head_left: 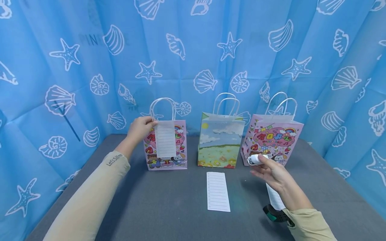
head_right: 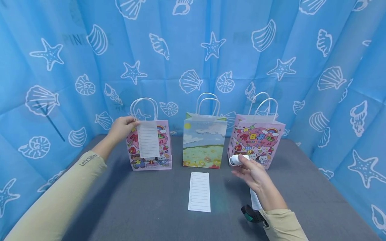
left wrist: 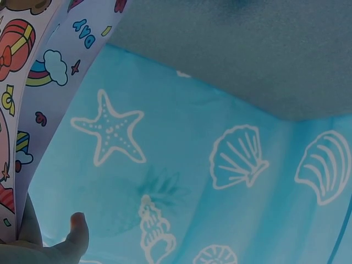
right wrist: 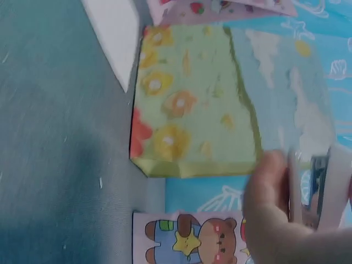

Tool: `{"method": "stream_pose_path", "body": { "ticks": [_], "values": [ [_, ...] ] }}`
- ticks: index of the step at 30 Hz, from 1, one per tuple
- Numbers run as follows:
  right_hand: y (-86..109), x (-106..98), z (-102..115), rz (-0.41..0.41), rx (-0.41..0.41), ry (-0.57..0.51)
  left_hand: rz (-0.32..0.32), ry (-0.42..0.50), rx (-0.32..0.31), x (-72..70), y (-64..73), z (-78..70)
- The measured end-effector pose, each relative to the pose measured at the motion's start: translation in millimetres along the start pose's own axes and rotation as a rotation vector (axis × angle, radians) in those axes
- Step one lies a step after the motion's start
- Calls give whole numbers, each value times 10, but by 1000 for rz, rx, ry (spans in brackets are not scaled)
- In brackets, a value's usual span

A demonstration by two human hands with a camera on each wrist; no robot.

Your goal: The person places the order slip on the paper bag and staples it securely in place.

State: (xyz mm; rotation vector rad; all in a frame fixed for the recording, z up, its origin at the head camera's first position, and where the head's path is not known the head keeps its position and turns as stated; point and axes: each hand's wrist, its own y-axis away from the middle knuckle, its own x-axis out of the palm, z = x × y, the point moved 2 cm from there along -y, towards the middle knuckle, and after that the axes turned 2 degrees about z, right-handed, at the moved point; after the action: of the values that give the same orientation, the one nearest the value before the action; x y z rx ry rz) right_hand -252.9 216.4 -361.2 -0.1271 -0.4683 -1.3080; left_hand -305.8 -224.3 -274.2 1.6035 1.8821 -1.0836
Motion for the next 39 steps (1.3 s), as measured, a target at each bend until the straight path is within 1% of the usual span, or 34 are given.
{"method": "stream_pose_path", "body": {
  "ticks": [4, 6, 10, 15, 19, 25, 34, 39],
  "values": [
    [-15, 120, 0, 60, 2, -51, 1, 0, 0, 3, 1, 0],
    [-29, 178, -11, 71, 21, -80, -1, 1, 0, 4, 2, 3],
    [-52, 282, -40, 49, 38, -45, -4, 1, 0, 6, 8, 0],
    [-63, 368, -55, 43, 39, -4, -1, -2, -2, 11, 10, 4],
    [-65, 411, -61, 29, 35, -20, 2, 0, -6, 17, 9, 8],
    [-91, 446, -62, 30, 25, -67, -1, 6, -9, 14, 5, 12],
    [-109, 498, -66, 13, 24, -69, -5, -8, -5, 13, 3, 13],
    [-112, 552, -60, 23, 20, -105, -3, -8, 1, 12, -3, 16]
  ]
}}
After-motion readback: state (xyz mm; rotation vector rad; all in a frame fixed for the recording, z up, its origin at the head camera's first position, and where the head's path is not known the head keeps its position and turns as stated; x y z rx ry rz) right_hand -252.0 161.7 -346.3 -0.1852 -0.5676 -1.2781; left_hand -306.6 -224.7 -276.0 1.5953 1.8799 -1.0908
